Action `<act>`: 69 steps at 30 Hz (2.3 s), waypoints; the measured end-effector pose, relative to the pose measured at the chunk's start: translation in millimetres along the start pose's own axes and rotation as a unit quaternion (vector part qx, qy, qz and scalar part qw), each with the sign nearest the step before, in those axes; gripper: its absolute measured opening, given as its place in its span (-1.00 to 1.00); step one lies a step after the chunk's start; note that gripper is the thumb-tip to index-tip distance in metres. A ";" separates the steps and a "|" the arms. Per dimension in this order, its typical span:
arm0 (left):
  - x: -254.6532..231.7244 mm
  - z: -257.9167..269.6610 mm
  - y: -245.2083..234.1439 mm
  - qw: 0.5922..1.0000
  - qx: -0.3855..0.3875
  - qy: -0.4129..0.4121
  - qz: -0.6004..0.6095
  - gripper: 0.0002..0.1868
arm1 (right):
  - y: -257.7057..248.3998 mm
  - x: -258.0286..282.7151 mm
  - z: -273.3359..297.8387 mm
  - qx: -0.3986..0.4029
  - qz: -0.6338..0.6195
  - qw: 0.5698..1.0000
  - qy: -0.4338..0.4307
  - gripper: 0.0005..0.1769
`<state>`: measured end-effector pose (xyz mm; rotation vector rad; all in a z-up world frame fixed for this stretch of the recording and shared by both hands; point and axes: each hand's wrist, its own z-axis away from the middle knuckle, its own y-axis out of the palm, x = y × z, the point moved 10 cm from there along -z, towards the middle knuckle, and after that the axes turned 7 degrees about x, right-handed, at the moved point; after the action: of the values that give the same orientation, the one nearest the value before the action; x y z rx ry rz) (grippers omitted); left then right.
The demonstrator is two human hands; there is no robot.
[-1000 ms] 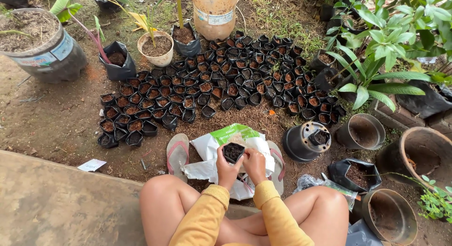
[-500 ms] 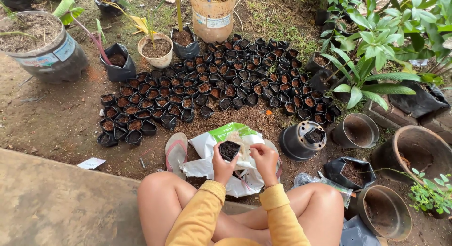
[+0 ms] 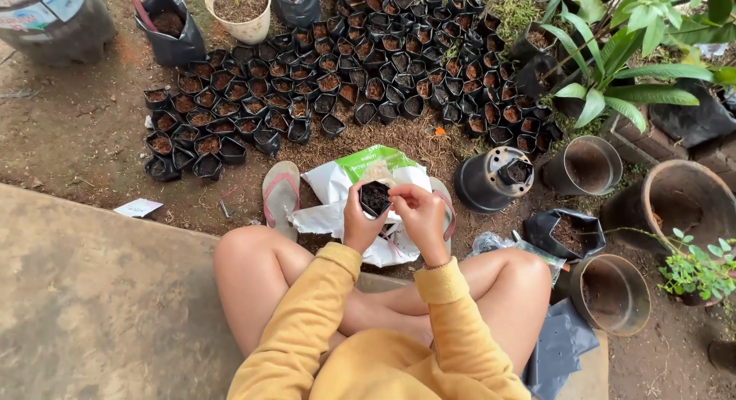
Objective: The person sits cross-legged on the ground and fills small black plastic bags with soil from a larger white bag using a pink spoon. They then place seeds into the soil-filled bags and arrange them on the ground.
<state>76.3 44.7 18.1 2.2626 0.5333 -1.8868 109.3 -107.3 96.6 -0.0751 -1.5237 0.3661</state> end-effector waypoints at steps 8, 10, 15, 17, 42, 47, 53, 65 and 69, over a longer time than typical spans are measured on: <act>0.8 1.3 0.7 1.000 -0.002 0.008 -0.012 -0.23 | 12.5 28.1 -6.3 0.019 0.071 0.995 -0.063 -0.81; -2.3 0.6 0.3 1.000 -0.004 0.009 -0.014 -0.23 | 12.3 27.2 -8.7 0.021 0.089 0.994 -0.065 -0.82; -12.3 -1.3 0.1 1.000 0.013 0.008 -0.005 -0.22 | 19.0 38.8 -8.6 0.038 0.155 0.983 -0.088 -0.80; -18.9 -1.9 -1.4 1.000 0.015 0.010 0.002 -0.23 | 21.7 43.2 -6.7 0.045 0.166 0.981 -0.094 -0.79; -7.7 -3.0 -5.1 0.999 0.000 0.035 -0.006 -0.31 | 32.2 55.6 -2.0 0.024 0.301 0.941 -0.154 -0.90; 2.5 -3.9 -8.9 1.000 -0.003 0.004 -0.009 -0.31 | 27.0 51.2 -3.4 0.001 0.301 0.941 -0.152 -0.99; 18.7 -6.4 -16.6 0.998 -0.036 -0.047 0.005 -0.28 | 6.9 51.0 -10.2 -0.047 0.270 0.949 -0.158 -0.87; 55.8 -4.3 -44.3 0.978 -0.144 -0.148 0.000 -0.23 | 23.7 -53.8 -26.4 0.040 0.341 0.939 -0.030 -0.80; 41.8 -6.9 -40.8 0.981 -0.128 -0.147 0.004 -0.23 | 41.5 -55.2 -26.0 0.091 0.362 0.927 -0.028 -0.70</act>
<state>74.1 92.2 -16.6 1.7853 0.6740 -1.9715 126.9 -79.0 30.8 -0.4922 -1.4700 1.1051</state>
